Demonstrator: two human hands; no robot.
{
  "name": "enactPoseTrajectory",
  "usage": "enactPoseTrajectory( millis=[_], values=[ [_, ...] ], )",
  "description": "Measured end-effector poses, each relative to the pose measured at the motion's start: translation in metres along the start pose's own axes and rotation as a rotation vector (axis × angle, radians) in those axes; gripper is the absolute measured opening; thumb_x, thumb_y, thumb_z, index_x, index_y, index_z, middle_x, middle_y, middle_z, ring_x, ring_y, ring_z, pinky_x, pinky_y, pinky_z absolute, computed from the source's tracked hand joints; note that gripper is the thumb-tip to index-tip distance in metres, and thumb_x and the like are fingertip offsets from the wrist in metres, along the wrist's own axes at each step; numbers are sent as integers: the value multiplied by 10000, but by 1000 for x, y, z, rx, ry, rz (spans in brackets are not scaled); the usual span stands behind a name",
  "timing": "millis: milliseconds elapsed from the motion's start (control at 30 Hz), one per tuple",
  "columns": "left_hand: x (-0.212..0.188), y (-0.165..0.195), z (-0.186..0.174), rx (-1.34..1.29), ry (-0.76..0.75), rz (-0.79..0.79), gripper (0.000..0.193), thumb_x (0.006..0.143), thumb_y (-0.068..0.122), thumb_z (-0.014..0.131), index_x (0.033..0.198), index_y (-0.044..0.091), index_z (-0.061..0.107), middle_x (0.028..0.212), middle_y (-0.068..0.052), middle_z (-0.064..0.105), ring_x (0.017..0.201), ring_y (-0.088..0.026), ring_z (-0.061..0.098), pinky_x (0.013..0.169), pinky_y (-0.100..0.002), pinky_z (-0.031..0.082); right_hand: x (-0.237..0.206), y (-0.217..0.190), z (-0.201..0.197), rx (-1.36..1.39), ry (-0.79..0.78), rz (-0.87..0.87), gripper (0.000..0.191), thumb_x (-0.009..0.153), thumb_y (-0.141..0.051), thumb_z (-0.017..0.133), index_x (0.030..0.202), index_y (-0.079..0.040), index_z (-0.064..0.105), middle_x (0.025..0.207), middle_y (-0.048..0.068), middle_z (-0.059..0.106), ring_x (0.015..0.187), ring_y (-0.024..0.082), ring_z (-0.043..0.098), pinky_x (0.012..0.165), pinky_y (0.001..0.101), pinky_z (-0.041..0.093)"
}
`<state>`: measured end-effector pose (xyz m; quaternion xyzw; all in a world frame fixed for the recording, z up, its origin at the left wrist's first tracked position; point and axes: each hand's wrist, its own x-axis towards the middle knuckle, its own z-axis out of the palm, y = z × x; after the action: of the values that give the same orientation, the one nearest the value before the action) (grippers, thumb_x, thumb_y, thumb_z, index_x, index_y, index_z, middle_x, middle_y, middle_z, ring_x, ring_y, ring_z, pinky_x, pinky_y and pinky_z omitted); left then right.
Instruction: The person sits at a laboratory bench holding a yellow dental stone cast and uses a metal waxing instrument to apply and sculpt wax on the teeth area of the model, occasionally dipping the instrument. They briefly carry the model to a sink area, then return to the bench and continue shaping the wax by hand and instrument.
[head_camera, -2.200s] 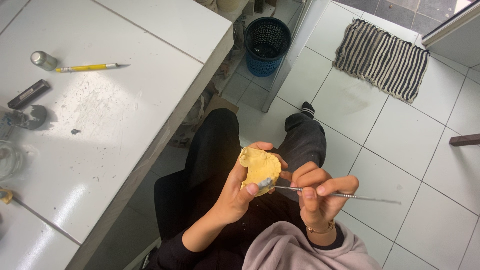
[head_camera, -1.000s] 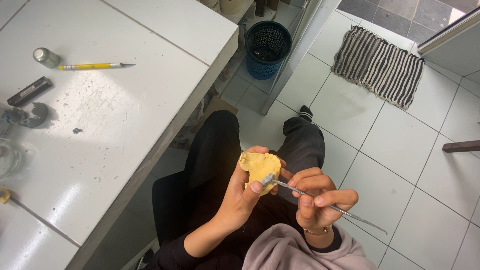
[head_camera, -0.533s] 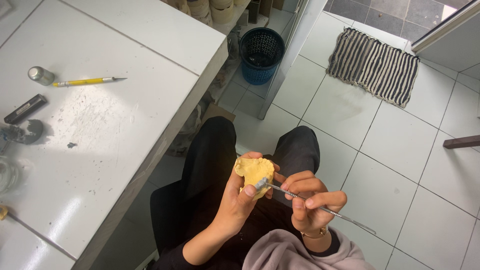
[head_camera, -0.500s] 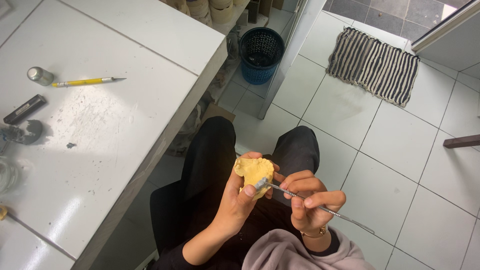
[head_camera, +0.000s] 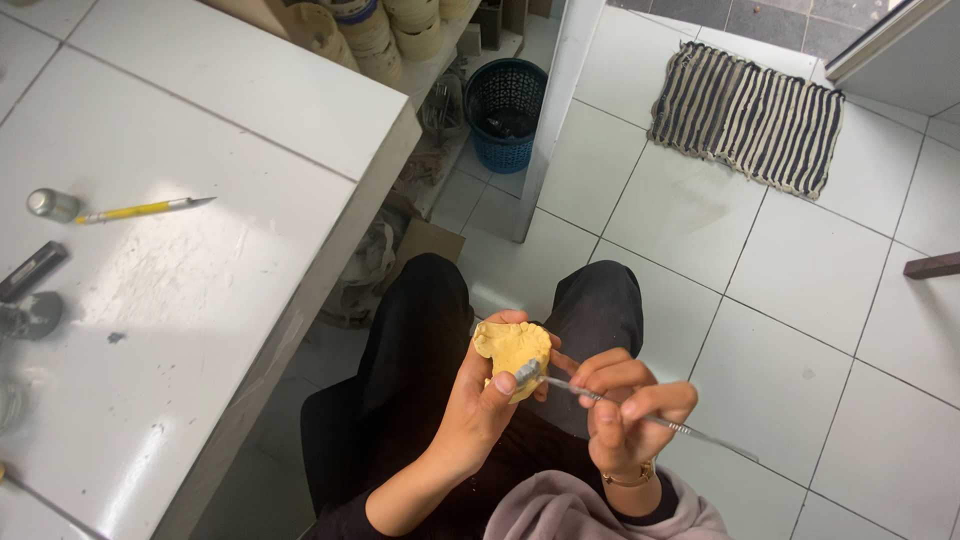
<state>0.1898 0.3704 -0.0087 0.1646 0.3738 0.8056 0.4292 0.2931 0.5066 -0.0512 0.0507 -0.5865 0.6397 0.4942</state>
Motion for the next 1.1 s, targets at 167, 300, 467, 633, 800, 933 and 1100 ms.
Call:
enactPoseTrajectory(
  millis=[167, 300, 467, 633, 800, 933, 1100],
  values=[
    [40, -5, 14, 121, -61, -42, 906, 905, 514, 755, 1539, 60, 293, 1423, -201, 528, 1114, -218, 602, 953, -347, 545, 24, 15, -33, 29, 259, 206, 184, 1036, -93, 576, 1114, -89, 410, 1099, 220, 647, 1025, 337, 682, 956, 563, 631],
    [86, -8, 28, 106, -162, -75, 943, 864, 556, 797, 1512, 54, 332, 1644, -187, 357, 1344, -233, 513, 1046, -379, 516, 53, 34, -67, 188, 351, 325, 181, 1123, -253, 481, 1152, -79, 439, 1117, 256, 704, 1101, 366, 699, 1014, 544, 598],
    [163, -10, 60, 110, -291, -77, 942, 890, 582, 807, 1550, 72, 370, 1769, -201, 220, 1628, -292, 297, 1245, -402, 385, 100, 60, -101, 105, 427, 342, 152, 1141, -224, 488, 1199, -103, 416, 1071, 264, 708, 992, 298, 664, 959, 437, 551],
    [248, 5, 108, 110, -403, -116, 990, 879, 593, 805, 1593, 73, 358, 1759, -205, 232, 1674, -269, 180, 1319, -396, 308, 180, 69, -132, 48, 376, 334, 186, 1123, -187, 552, 1160, -65, 417, 1104, 224, 672, 972, 253, 647, 922, 409, 559],
    [311, 19, 176, 55, -483, -155, 1046, 886, 531, 847, 1650, 71, 300, 1777, -143, 203, 1634, -251, 298, 1328, -406, 353, 267, 43, -171, 13, 351, 276, 164, 1101, -104, 573, 1145, -49, 425, 1139, 215, 681, 969, 252, 678, 886, 384, 612],
    [350, 37, 237, 101, -544, -126, 1060, 896, 510, 854, 1660, 45, 285, 1632, -126, 315, 1495, -204, 381, 1259, -354, 351, 340, 9, -208, 38, 287, 166, 187, 1091, -26, 601, 1155, -58, 428, 1075, 173, 698, 933, 219, 692, 827, 337, 639],
    [407, 85, 330, 108, -515, -107, 1101, 867, 544, 856, 1657, 24, 293, 1626, -121, 360, 1472, -215, 426, 1261, -374, 386, 451, -64, -255, -130, 143, 349, 226, 1017, 53, 616, 1110, -46, 435, 1122, 211, 672, 942, 198, 649, 828, 309, 567]
  ],
)
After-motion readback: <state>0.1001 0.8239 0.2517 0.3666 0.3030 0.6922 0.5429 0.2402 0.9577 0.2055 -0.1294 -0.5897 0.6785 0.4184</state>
